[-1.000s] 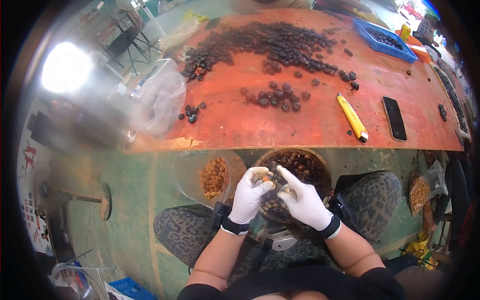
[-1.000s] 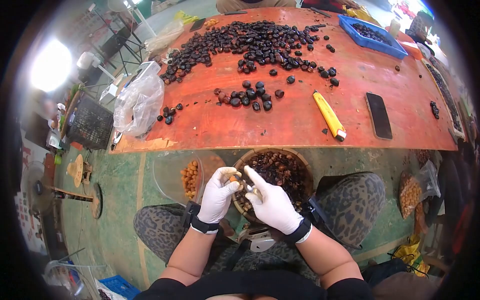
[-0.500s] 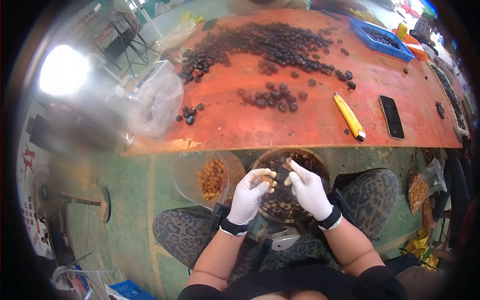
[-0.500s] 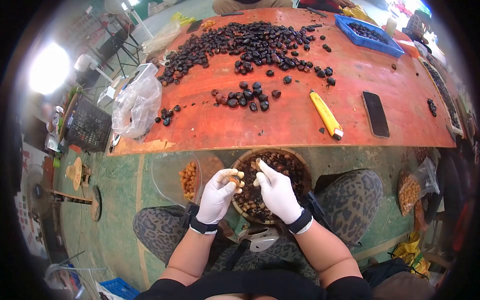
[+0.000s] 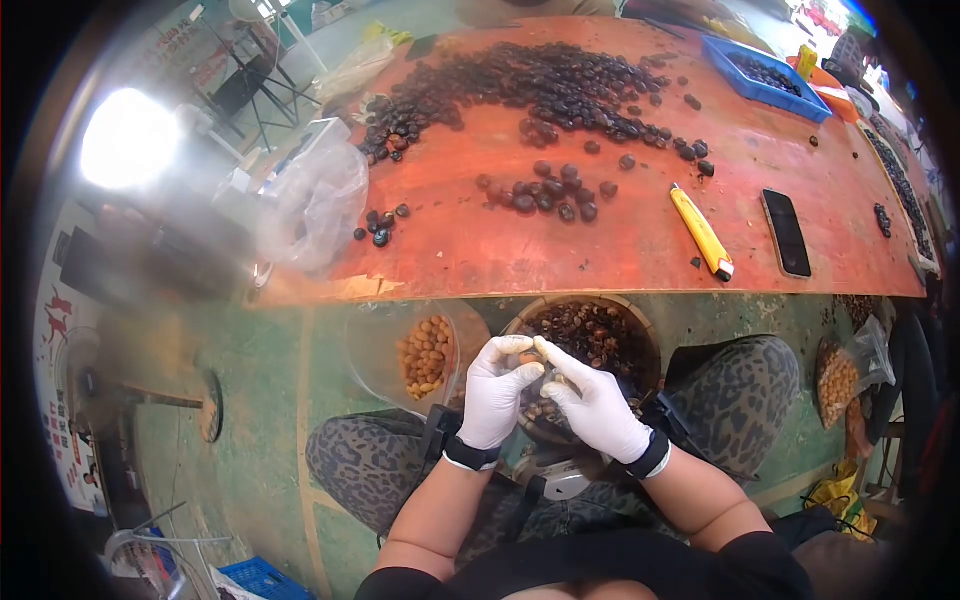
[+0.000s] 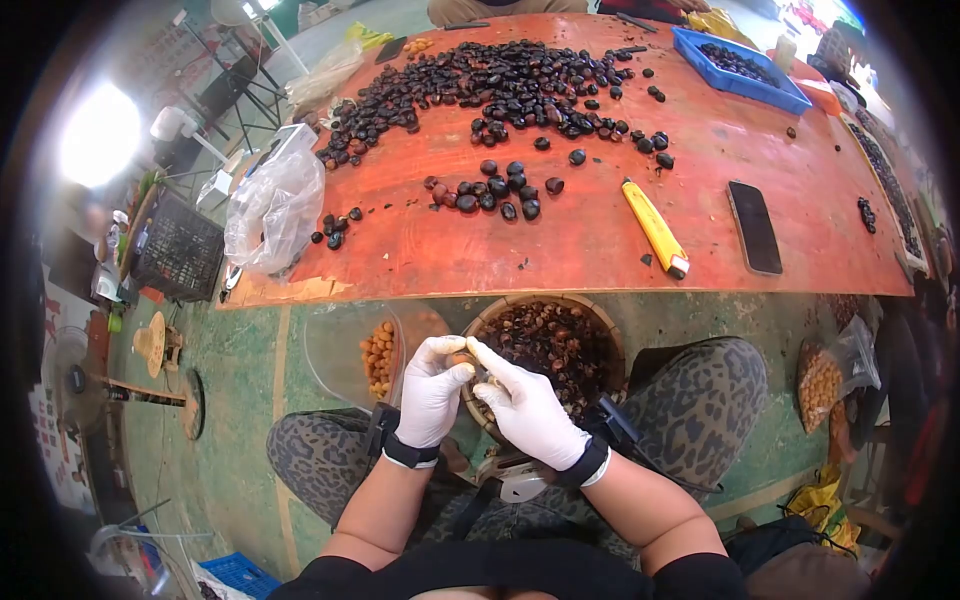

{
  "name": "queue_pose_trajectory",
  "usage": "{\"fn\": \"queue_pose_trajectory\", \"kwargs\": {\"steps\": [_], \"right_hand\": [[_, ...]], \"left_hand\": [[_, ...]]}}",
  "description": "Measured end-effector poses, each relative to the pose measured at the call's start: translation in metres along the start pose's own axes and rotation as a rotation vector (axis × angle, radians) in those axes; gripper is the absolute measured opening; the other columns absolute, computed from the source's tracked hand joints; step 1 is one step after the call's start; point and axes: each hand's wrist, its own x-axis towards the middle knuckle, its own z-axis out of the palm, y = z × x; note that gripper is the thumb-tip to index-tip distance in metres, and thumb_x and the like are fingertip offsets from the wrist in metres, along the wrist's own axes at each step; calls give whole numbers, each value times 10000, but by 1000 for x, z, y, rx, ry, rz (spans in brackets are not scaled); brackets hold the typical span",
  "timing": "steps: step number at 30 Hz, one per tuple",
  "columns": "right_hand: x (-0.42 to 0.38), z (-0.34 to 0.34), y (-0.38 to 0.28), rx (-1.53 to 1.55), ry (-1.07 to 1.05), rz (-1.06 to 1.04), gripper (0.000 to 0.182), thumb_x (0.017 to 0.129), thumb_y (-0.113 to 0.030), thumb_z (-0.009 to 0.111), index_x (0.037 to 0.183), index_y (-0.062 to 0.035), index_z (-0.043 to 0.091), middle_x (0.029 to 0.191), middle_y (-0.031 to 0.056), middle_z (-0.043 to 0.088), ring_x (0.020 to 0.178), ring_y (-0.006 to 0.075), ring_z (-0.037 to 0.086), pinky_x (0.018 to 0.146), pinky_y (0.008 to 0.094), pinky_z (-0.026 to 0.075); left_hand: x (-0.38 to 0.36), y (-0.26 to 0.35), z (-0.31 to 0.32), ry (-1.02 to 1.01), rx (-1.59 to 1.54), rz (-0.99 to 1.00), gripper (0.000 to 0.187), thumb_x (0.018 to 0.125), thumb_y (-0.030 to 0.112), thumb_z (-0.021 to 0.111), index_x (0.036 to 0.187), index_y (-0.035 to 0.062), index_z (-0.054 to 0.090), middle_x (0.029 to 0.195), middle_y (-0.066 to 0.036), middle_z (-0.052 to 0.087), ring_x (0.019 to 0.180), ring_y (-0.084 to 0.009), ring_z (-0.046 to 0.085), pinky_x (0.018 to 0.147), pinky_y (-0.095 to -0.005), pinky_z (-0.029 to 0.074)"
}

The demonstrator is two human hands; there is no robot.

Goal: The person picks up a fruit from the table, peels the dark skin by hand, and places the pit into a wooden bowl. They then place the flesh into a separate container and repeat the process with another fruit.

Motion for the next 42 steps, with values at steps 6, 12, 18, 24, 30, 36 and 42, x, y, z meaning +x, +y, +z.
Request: {"fn": "queue_pose_trajectory", "kwargs": {"steps": [6,12,18,24,30,36,42], "right_hand": [[0,9,1,-71,103,-86,477,849,43,576,1311,-52,511,1120,212,624,1004,336,638,847,357,514],[4,3,-2,-159,46,-112,393,854,45,555,1239,-34,535,1083,214,622,998,348,630,842,354,513],[32,-23,39,-310,337,-262,387,882,26,518,1257,-69,529,957,166,652,864,283,663,753,350,521],[13,-25,5,-111,73,43,481,878,-13,537,1346,-52,437,794,138,647,725,238,653,708,321,508],[7,-19,-13,-94,-181,7,580,863,-9,563,1412,-129,420,901,169,659,734,223,638,750,305,508],[7,-15,3,180,-80,139,467,902,0,516,1356,-108,512,943,66,672,738,87,590,718,242,492],[7,-10,6,688,18,371,435,960,-40,448,1392,-85,462,773,-5,588,603,22,473,528,166,392]], "left_hand": [[1,-2,-3,-25,163,51,250,805,-52,688,1014,36,583,1027,-29,596,892,-102,582,813,-236,479],[5,15,-3,-52,305,-8,231,807,-33,692,1000,35,584,971,-14,610,855,-82,574,771,-227,478],[-4,30,-11,-289,429,-393,226,831,-3,658,1049,29,607,890,18,625,769,-60,574,683,-216,478],[1,24,-11,-108,130,-239,299,841,41,676,1118,11,567,1042,-63,635,867,-127,617,774,-248,492],[-2,14,-17,-85,33,-181,256,853,41,676,1091,16,585,1006,-54,647,853,-112,628,754,-230,500],[-1,14,-15,-77,128,-210,283,867,61,668,1132,-3,593,1011,-67,661,853,-112,626,766,-232,498],[2,6,-12,-88,114,-142,296,878,91,653,1146,-7,575,1109,-109,637,952,-163,612,844,-289,492]]}}
